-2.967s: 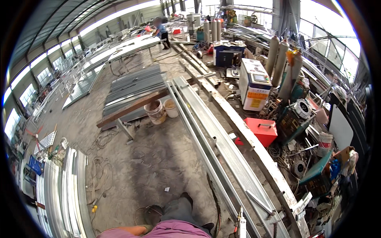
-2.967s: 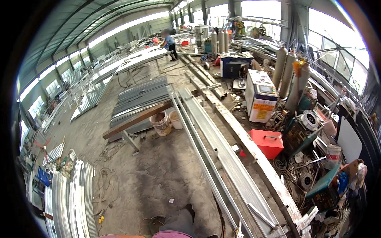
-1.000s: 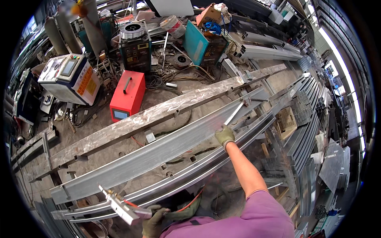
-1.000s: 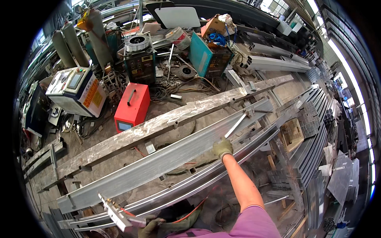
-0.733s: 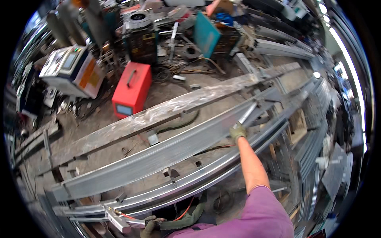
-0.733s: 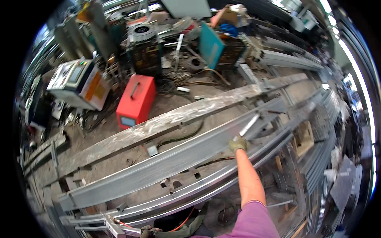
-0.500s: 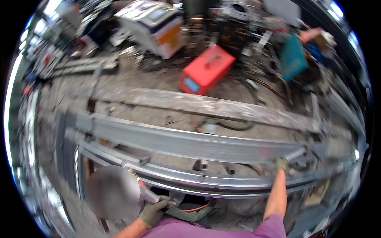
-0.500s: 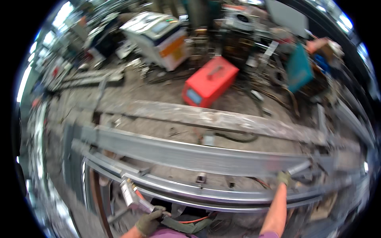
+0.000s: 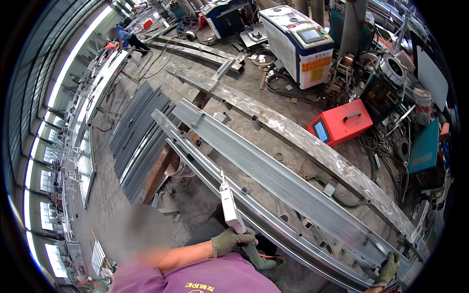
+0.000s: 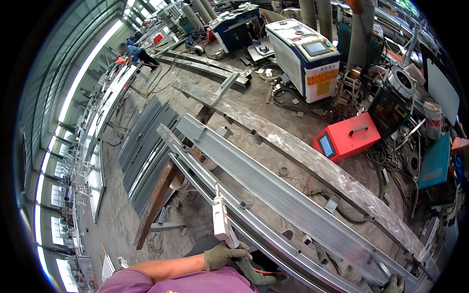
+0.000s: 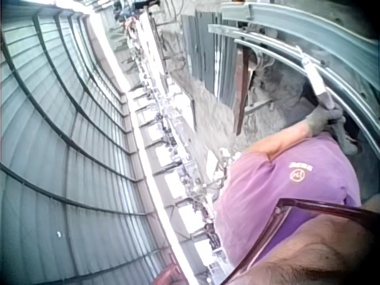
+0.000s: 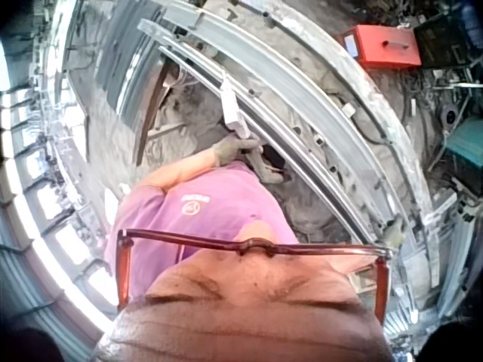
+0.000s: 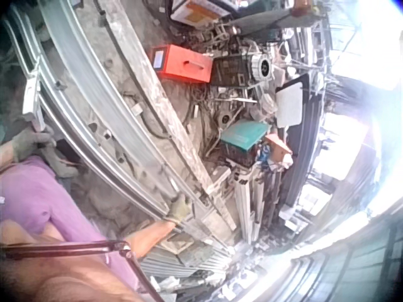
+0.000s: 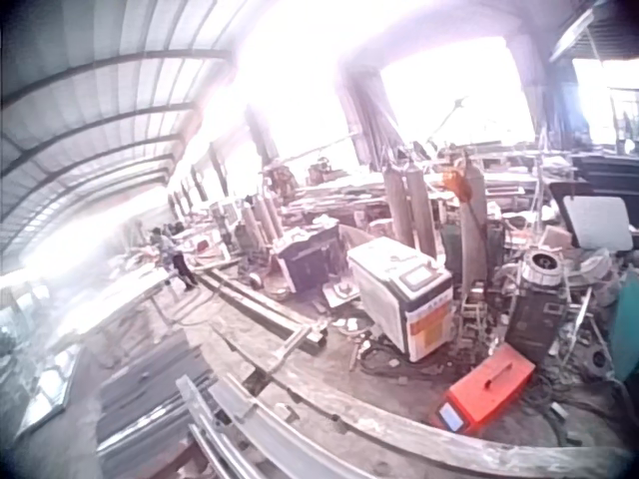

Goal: The person assembles and welds metal frame components in a workshop. They position metal bars on a workbench, use a hammer to align joints, and weld the pieces together with a handheld welding torch. The person repeatedly repositions the frame to weld different seams.

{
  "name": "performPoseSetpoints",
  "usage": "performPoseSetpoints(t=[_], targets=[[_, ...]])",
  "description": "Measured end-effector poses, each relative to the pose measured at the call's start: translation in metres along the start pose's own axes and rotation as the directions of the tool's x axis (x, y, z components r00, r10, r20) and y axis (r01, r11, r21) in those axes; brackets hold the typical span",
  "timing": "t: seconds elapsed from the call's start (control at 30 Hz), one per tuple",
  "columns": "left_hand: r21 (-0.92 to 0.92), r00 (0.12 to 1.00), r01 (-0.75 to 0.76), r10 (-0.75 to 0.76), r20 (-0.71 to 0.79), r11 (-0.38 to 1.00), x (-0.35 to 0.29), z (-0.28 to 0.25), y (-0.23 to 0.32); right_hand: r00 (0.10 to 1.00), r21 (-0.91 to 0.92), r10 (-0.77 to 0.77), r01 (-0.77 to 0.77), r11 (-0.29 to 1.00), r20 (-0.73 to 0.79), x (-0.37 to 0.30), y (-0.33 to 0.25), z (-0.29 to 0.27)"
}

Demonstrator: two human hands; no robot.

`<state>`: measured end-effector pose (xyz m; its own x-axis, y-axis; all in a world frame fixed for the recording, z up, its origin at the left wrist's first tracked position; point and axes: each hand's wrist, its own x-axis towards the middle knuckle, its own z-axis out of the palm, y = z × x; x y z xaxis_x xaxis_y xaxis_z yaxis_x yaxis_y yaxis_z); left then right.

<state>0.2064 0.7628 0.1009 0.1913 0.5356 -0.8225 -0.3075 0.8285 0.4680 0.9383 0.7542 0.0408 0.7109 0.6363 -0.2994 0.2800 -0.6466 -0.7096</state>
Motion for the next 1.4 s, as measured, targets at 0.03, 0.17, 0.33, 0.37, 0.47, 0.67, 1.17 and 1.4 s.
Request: performPoseSetpoints(t=[0.03, 0.17, 0.33, 0.37, 0.47, 0.67, 1.17, 1.4], targets=[[-0.027, 1.000, -0.002, 0.002, 0.003, 1.000, -0.001, -0.005, 0.006, 0.994, -0.020, -0.058, 0.060, 0.998, 0.089, -0.040, -0.063, 0.020], [0.043, 0.997, -0.009, 0.006, 0.081, 0.999, 0.008, -0.038, 0.027, 0.889, 0.006, -0.298, 0.316, 0.949, 0.348, -0.150, -0.232, 0.104], [0.050, 0.978, -0.086, 0.075, 0.195, 0.995, 0.024, -0.103, 0.059, 0.568, -0.004, -0.610, 0.734, 0.679, 0.552, -0.275, -0.377, 0.263], [0.075, 0.971, -0.110, 0.091, 0.223, 0.991, 0.027, -0.122, 0.068, 0.497, 0.001, -0.670, 0.803, 0.596, 0.552, -0.290, -0.391, 0.300], [0.026, 0.956, -0.157, 0.145, 0.254, 0.987, 0.030, -0.171, 0.102, 0.355, 0.101, -0.783, 0.880, 0.464, 0.510, -0.314, -0.405, 0.408], [-0.146, 0.989, -0.100, 0.115, 0.095, 0.984, 0.019, -0.268, 0.158, 0.252, 0.118, -0.786, 0.918, 0.379, 0.565, -0.380, -0.473, 0.570], [0.071, 0.991, -0.120, 0.115, 0.070, 0.990, 0.045, -0.294, 0.279, 0.751, -0.687, -0.291, 0.660, 0.304, 0.593, -0.322, -0.352, 0.695], [0.180, 0.981, -0.175, 0.156, 0.119, 0.968, 0.103, -0.285, 0.263, 0.506, 0.228, -0.163, -0.067, 0.971, 0.847, -0.455, -0.458, 0.650]])
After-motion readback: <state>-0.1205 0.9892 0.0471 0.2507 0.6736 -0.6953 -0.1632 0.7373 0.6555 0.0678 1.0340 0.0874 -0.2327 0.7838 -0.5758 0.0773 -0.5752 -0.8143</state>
